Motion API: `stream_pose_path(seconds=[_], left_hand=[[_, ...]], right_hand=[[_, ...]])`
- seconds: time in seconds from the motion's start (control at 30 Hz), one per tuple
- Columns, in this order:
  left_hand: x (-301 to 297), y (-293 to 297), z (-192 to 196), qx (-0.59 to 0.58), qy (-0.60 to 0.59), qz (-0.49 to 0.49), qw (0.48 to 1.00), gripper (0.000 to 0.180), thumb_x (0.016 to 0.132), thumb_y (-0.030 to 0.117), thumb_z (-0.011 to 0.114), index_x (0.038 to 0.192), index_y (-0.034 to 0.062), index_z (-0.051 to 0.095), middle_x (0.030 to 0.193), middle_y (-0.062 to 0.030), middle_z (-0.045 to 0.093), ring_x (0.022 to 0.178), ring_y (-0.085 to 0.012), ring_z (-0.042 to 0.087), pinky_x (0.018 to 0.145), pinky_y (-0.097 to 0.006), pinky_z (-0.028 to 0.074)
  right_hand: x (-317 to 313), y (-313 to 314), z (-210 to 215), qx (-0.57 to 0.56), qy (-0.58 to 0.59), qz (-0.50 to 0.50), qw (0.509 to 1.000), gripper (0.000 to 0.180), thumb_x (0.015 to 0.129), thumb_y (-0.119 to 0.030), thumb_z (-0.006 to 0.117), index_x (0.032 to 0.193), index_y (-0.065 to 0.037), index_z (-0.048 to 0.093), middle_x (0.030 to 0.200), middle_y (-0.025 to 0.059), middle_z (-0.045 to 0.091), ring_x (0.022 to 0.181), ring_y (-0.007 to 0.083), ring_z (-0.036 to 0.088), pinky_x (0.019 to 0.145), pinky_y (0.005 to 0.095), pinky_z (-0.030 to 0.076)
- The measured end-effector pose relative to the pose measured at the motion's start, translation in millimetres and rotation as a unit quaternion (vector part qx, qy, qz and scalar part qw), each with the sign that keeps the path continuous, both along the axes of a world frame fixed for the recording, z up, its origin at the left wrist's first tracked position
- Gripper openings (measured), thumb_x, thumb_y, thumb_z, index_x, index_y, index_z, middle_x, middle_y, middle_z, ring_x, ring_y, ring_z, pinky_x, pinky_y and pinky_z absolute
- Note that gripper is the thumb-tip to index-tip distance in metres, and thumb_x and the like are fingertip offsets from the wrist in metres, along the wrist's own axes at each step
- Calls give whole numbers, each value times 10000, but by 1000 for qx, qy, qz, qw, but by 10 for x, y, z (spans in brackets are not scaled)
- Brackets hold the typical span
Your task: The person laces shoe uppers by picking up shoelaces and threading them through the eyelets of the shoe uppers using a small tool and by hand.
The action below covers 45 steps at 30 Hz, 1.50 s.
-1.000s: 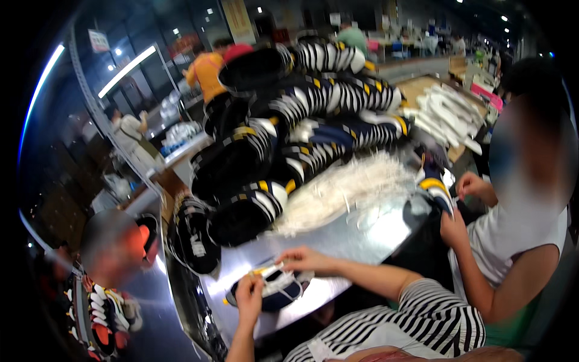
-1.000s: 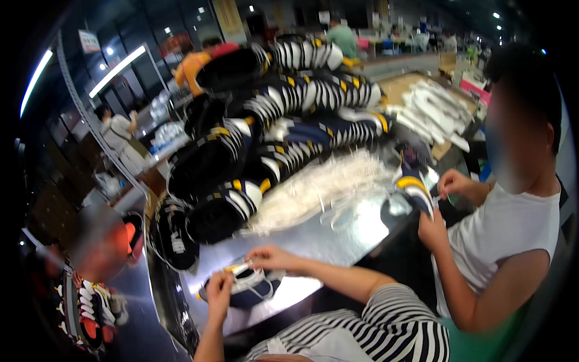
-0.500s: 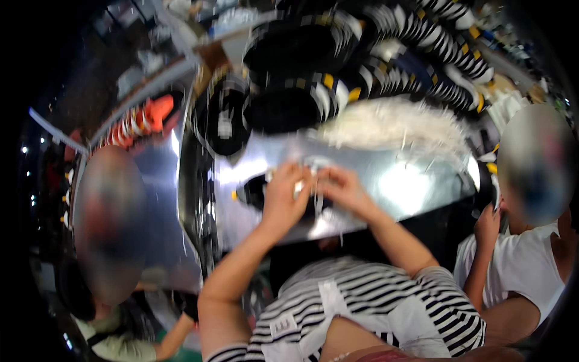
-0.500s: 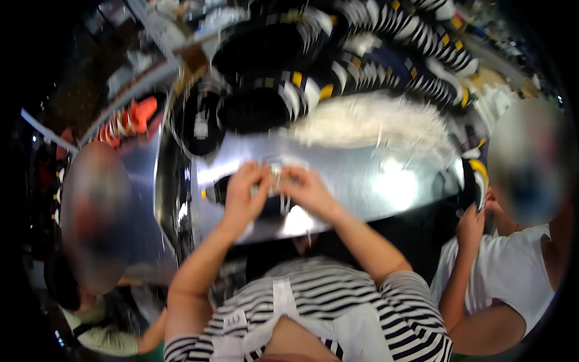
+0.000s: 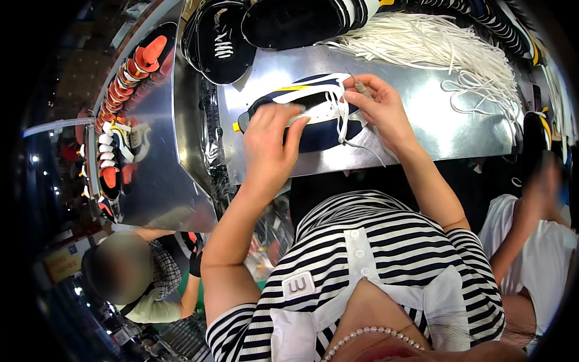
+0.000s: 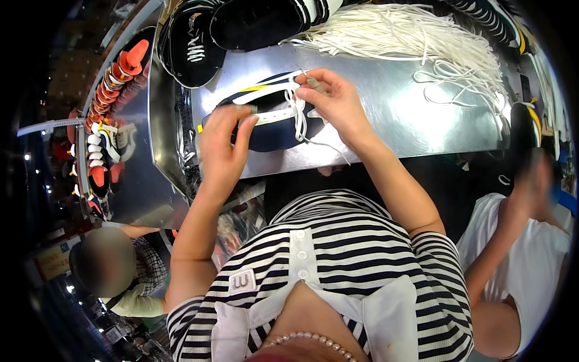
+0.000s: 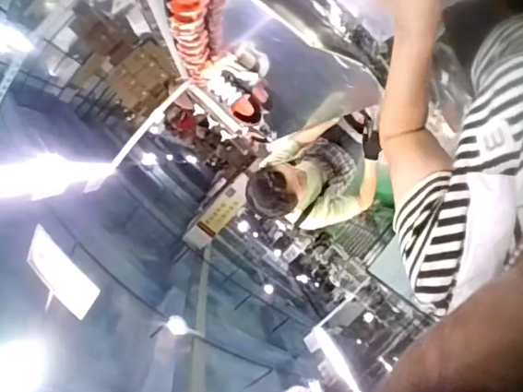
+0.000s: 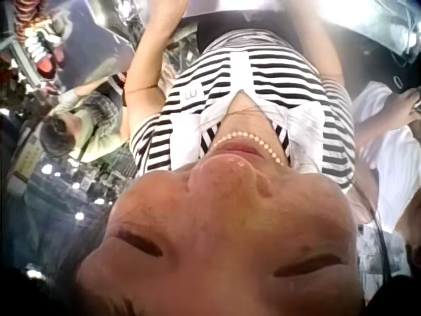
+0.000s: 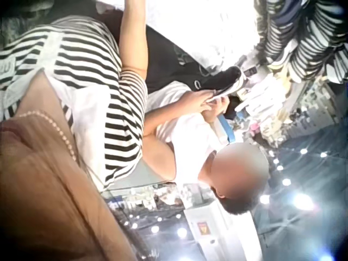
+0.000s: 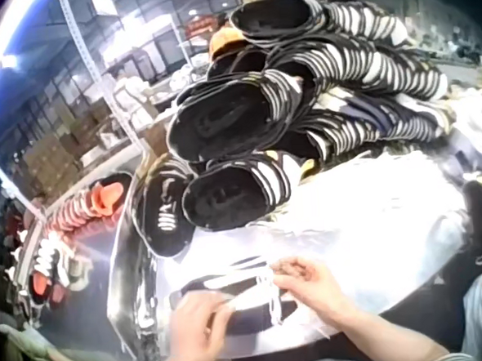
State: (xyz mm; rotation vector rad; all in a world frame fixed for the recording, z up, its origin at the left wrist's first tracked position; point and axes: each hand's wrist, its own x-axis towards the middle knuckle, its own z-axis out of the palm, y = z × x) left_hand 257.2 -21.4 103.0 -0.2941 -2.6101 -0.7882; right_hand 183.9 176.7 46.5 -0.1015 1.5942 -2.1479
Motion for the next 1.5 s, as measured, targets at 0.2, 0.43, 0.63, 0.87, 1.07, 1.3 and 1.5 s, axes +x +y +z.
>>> stream_pose_path(seconds=[0.2,0.43,0.63,0.87,1.07,1.3,1.5], left_hand=[[-222,-242,-22,369,-547,85,747,550,967,475,527,1194,-22,591,945,-47,665,889,-127,607,810,-270,469],[-215,-46,-410,490,-528,120,683,727,934,653,409,1166,-22,547,834,-83,642,754,-127,639,660,-221,519],[-63,-83,-475,530,-476,88,696,594,941,591,478,1016,25,639,768,-57,632,676,-105,588,627,-224,474],[216,162,-294,465,-319,118,817,277,924,290,638,973,18,662,753,-41,650,600,-95,576,509,-225,436],[273,208,-333,400,-231,118,879,184,921,198,646,950,21,684,776,7,662,603,-41,541,498,-201,399],[322,194,-387,399,-208,106,887,184,913,165,652,986,-1,680,830,-2,678,640,-45,551,524,-202,408],[316,159,-379,394,-232,99,884,192,913,155,651,1008,-11,673,866,-11,678,707,-59,579,582,-215,444]], right_hand=[[56,-174,-232,10,-7,-48,999,314,808,-151,743,1074,-26,632,894,55,671,790,107,597,713,243,453],[111,-309,-366,72,61,-38,995,347,768,-169,762,1057,-24,636,892,78,706,784,127,644,723,269,503],[166,-279,-195,124,79,-30,989,308,805,-87,732,1078,-9,614,877,54,686,784,85,609,711,224,490],[354,-312,24,123,137,-36,982,308,785,-63,736,1070,-27,624,843,60,692,771,89,620,700,246,501],[413,-314,20,221,230,-17,948,325,826,-195,685,1115,-78,591,884,117,691,780,281,674,705,360,509],[479,-133,193,227,295,32,928,199,906,-205,597,1008,-39,556,872,147,678,777,326,660,690,392,501],[444,-65,179,254,314,49,914,165,896,-197,602,946,-40,588,786,127,675,718,311,652,648,390,493]])
